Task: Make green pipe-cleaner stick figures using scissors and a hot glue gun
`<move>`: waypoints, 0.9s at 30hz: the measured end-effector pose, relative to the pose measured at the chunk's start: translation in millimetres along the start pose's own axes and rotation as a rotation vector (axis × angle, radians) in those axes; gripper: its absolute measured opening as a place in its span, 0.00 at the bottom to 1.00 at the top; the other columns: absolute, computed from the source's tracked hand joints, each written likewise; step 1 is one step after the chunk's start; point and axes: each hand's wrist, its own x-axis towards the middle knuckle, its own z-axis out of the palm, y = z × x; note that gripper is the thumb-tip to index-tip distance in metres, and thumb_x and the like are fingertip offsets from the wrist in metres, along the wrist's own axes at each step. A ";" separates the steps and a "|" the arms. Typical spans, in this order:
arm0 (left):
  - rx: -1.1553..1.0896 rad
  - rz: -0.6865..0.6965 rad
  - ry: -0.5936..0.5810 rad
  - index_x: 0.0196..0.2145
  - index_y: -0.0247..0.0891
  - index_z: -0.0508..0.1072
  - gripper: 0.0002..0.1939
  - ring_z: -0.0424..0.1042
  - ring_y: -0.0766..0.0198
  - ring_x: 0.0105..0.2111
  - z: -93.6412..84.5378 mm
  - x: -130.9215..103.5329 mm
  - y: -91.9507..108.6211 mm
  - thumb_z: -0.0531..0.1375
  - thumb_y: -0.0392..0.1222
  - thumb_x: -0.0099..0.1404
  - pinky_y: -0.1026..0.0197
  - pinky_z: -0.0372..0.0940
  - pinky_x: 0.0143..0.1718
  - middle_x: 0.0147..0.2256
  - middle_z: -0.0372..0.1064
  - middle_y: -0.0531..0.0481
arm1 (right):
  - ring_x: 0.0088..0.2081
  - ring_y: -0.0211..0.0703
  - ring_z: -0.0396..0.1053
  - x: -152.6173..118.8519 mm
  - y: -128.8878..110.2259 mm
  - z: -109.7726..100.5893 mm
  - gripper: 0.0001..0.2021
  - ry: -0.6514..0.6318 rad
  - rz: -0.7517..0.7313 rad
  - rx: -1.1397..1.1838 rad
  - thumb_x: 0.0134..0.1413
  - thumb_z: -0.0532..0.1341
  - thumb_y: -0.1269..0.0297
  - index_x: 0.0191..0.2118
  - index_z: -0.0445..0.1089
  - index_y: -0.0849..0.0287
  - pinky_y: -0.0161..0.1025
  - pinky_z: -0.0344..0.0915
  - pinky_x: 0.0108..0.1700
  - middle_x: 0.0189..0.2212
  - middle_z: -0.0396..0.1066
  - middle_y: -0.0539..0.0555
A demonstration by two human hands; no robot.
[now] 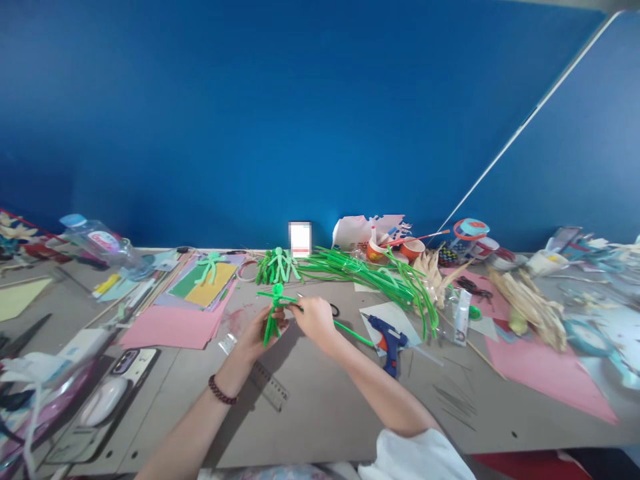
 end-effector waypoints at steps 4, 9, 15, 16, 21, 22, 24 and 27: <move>0.128 -0.059 -0.034 0.23 0.33 0.68 0.06 0.60 0.75 0.18 3.8 -4.6 -1.3 0.62 0.35 0.55 0.68 0.60 0.23 0.20 0.62 0.55 | 0.25 0.39 0.68 12.4 13.4 2.5 0.09 -0.075 0.035 0.170 0.47 0.59 0.67 0.28 0.77 0.57 0.31 0.56 0.26 0.21 0.74 0.49; 0.477 -0.045 -0.028 0.21 0.32 0.70 0.12 0.58 0.74 0.17 -5.1 -1.8 -0.2 0.69 0.40 0.45 0.67 0.56 0.22 0.20 0.63 0.55 | 0.25 0.39 0.67 25.7 28.6 -2.4 0.10 -0.130 0.060 0.284 0.45 0.59 0.65 0.27 0.78 0.62 0.32 0.58 0.27 0.22 0.74 0.50; 0.909 0.134 0.025 0.22 0.33 0.73 0.13 0.61 0.70 0.20 -5.3 -2.1 -1.7 0.67 0.46 0.46 0.65 0.54 0.26 0.19 0.66 0.54 | 0.29 0.40 0.68 26.7 30.6 -17.3 0.08 -0.175 -0.064 0.182 0.44 0.64 0.60 0.25 0.77 0.58 0.32 0.58 0.31 0.25 0.75 0.51; 0.964 0.157 0.019 0.22 0.33 0.73 0.12 0.61 0.70 0.20 -4.3 -2.6 -3.2 0.66 0.46 0.47 0.65 0.54 0.26 0.19 0.66 0.54 | 0.30 0.40 0.69 26.4 29.7 -19.3 0.08 -0.178 -0.076 0.158 0.44 0.65 0.59 0.25 0.77 0.58 0.32 0.58 0.32 0.25 0.75 0.51; 1.167 0.317 0.006 0.23 0.34 0.73 0.09 0.60 0.68 0.19 -8.5 1.3 -15.7 0.62 0.43 0.50 0.64 0.52 0.23 0.17 0.64 0.54 | 0.32 0.39 0.69 24.7 20.1 -27.1 0.07 -0.221 -0.162 0.056 0.47 0.65 0.59 0.26 0.77 0.56 0.32 0.57 0.33 0.27 0.74 0.50; 1.201 0.362 0.010 0.23 0.34 0.73 0.08 0.61 0.67 0.19 -10.8 3.1 -18.6 0.62 0.42 0.50 0.64 0.53 0.24 0.18 0.65 0.53 | 0.32 0.38 0.69 23.3 16.9 -28.2 0.08 -0.225 -0.167 0.022 0.48 0.64 0.59 0.26 0.77 0.57 0.32 0.57 0.33 0.27 0.74 0.50; 1.269 0.459 0.031 0.21 0.34 0.72 0.07 0.62 0.66 0.20 -15.1 6.5 -23.7 0.60 0.40 0.52 0.63 0.53 0.24 0.17 0.65 0.52 | 0.32 0.38 0.68 18.3 9.3 -29.2 0.07 -0.224 -0.171 -0.065 0.49 0.64 0.60 0.27 0.77 0.56 0.32 0.56 0.32 0.27 0.73 0.50; 1.329 0.572 0.105 0.20 0.35 0.72 0.07 0.62 0.66 0.20 -18.1 9.4 -27.9 0.60 0.39 0.52 0.64 0.52 0.24 0.16 0.64 0.52 | 0.35 0.39 0.68 6.8 -3.3 -27.0 0.06 -0.204 -0.186 -0.214 0.52 0.63 0.62 0.28 0.76 0.56 0.32 0.55 0.31 0.28 0.73 0.50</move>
